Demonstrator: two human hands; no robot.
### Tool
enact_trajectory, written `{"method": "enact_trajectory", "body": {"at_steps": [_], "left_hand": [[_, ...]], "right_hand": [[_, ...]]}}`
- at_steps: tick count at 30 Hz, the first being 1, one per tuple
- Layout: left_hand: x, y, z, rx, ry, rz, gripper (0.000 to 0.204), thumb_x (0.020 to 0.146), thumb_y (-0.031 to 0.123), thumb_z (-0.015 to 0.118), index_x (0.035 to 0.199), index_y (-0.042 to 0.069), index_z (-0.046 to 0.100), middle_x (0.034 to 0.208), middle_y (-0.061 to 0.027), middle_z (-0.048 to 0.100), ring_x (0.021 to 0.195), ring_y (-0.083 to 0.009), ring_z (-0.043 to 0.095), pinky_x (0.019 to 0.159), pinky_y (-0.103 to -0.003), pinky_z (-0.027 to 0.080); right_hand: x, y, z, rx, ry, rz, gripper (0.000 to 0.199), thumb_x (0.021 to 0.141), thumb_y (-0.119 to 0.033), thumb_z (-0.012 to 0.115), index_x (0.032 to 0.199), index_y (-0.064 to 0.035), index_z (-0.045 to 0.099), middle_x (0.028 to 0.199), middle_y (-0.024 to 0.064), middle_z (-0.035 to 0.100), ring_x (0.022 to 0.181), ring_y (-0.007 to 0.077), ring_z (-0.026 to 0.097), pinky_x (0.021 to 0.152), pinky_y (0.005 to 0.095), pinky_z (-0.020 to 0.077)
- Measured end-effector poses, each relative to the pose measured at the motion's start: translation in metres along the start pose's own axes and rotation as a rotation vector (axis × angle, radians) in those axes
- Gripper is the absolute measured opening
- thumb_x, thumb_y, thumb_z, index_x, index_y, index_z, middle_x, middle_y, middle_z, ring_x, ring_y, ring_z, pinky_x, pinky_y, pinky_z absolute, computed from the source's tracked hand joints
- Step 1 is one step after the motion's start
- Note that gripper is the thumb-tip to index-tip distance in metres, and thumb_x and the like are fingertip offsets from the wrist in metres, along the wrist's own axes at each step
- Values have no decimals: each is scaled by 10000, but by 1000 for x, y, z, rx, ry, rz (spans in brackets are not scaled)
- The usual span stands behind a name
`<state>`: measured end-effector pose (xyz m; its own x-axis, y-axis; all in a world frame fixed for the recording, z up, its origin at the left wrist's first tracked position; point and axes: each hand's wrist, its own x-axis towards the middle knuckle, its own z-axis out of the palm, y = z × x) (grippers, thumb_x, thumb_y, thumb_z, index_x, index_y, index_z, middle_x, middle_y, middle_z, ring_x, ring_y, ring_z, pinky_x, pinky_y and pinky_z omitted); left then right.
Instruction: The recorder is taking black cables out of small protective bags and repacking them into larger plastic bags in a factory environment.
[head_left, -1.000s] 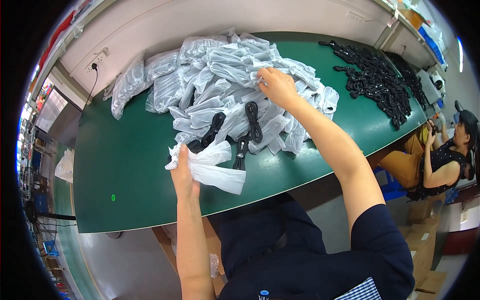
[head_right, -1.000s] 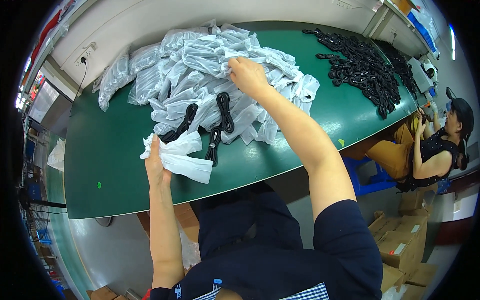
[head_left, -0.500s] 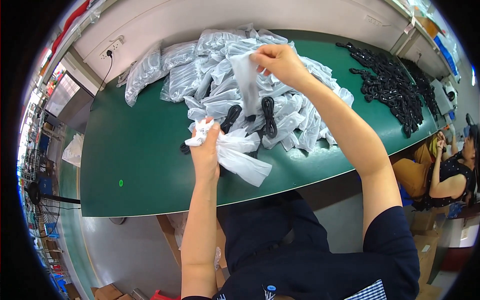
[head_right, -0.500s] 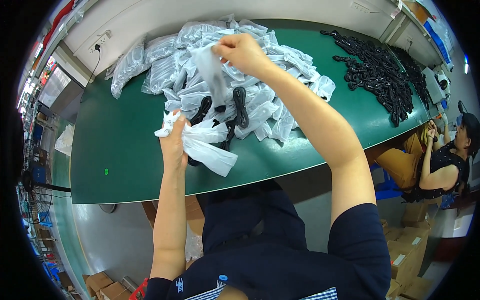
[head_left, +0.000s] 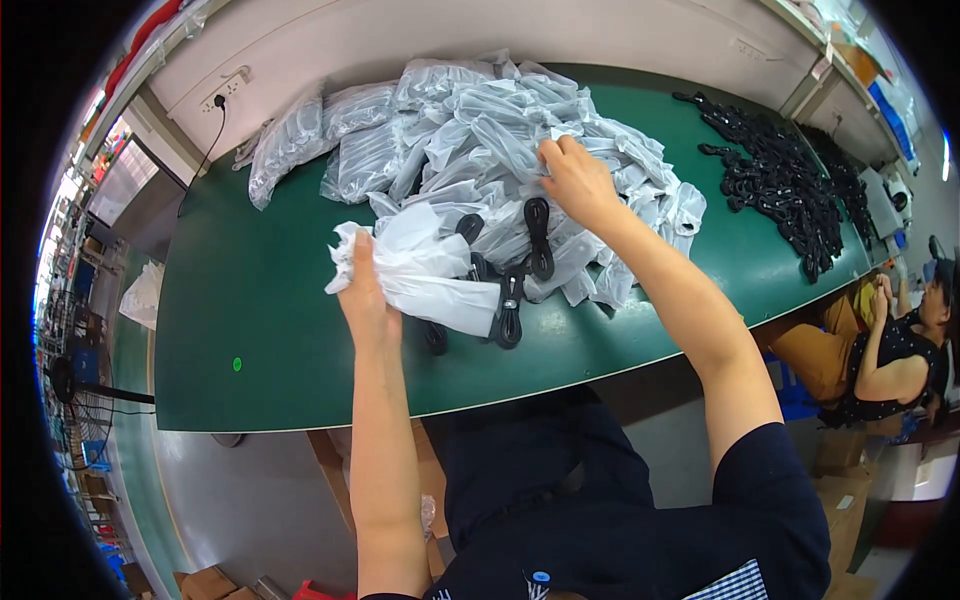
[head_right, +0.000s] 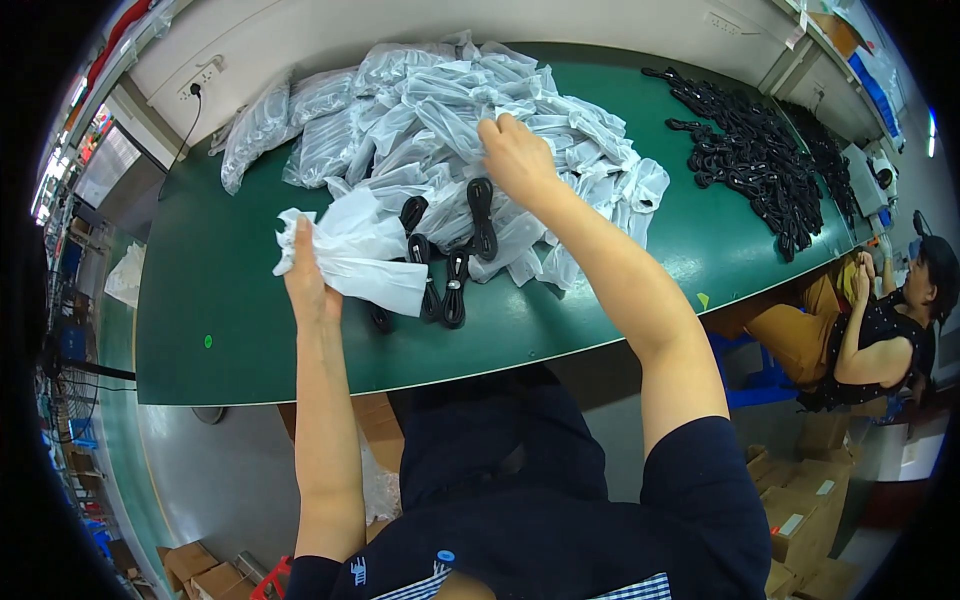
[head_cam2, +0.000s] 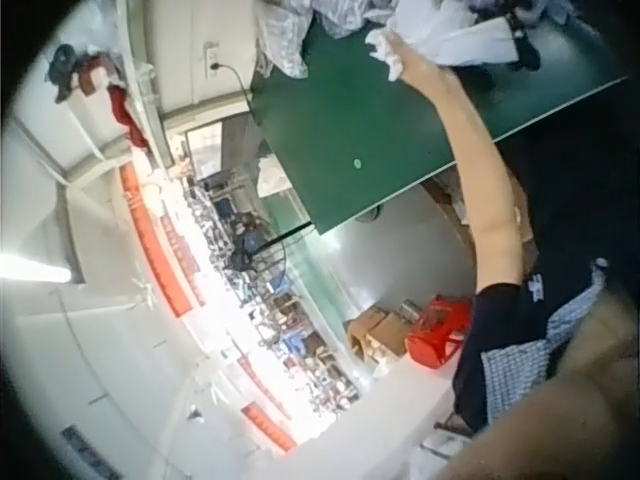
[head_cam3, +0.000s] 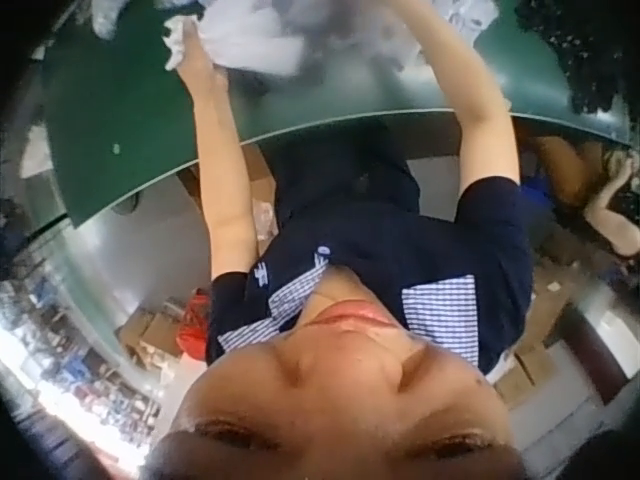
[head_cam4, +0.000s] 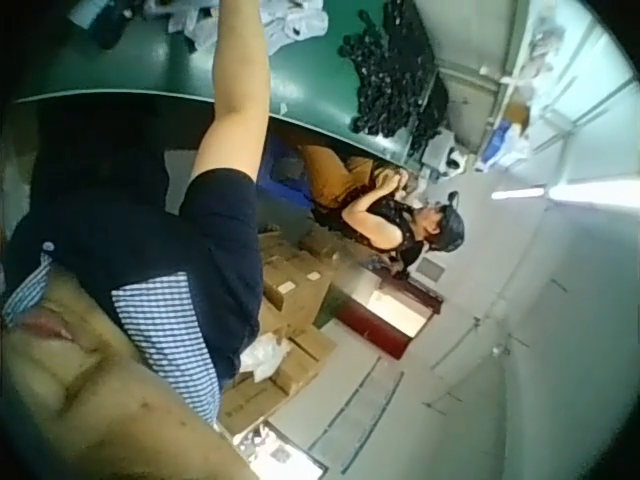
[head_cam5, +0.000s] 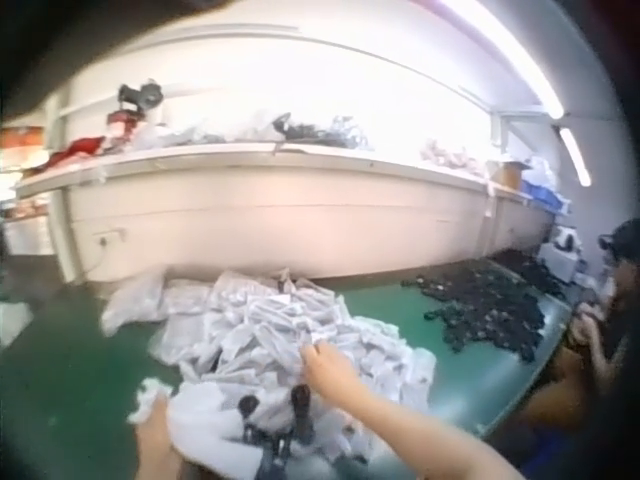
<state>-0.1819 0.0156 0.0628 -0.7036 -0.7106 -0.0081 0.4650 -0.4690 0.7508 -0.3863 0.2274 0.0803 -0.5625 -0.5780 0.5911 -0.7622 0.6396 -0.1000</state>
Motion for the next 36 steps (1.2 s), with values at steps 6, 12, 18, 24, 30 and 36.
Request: {"method": "enact_trajectory", "body": {"at_steps": [6,12,18,24,30,36], "left_hand": [[-13,19,16,71,-21,2,164,855,54,649,999,12,584,967,-62,629,865,-150,620,771,-300,506],[-32,-10,33,206,-169,6,388,856,58,651,1215,3,512,1015,-62,606,867,-120,583,798,-263,470],[-20,-30,30,214,-207,-55,409,879,86,632,1254,5,490,1054,-54,590,939,-124,563,840,-284,459],[-1,3,8,11,-44,-48,286,925,165,594,1149,-8,551,1099,-95,600,983,-194,601,868,-338,491],[-7,33,16,-16,-24,59,241,908,129,614,1100,1,544,1027,-90,605,939,-178,613,822,-326,508],[-20,19,6,161,-17,-7,236,880,73,629,1094,10,552,900,-73,620,769,-138,608,690,-292,507]], "right_hand": [[15,14,-3,323,-17,32,184,804,-93,622,983,-67,586,836,121,603,762,298,604,674,376,481],[52,-38,-48,864,-149,204,159,843,-36,626,994,2,591,761,20,592,643,80,550,592,239,456],[32,-117,-37,1123,-490,29,120,848,-80,640,951,-20,626,799,33,629,706,86,588,640,249,491],[85,-42,25,544,-92,175,189,842,-189,604,989,-98,681,938,95,667,842,239,637,753,364,512],[113,-19,46,144,-114,-83,151,824,-201,577,872,-140,706,975,113,622,927,312,618,779,435,509],[127,-25,12,203,-33,8,135,810,-193,593,838,-95,683,882,104,631,869,303,621,752,407,498]]}}
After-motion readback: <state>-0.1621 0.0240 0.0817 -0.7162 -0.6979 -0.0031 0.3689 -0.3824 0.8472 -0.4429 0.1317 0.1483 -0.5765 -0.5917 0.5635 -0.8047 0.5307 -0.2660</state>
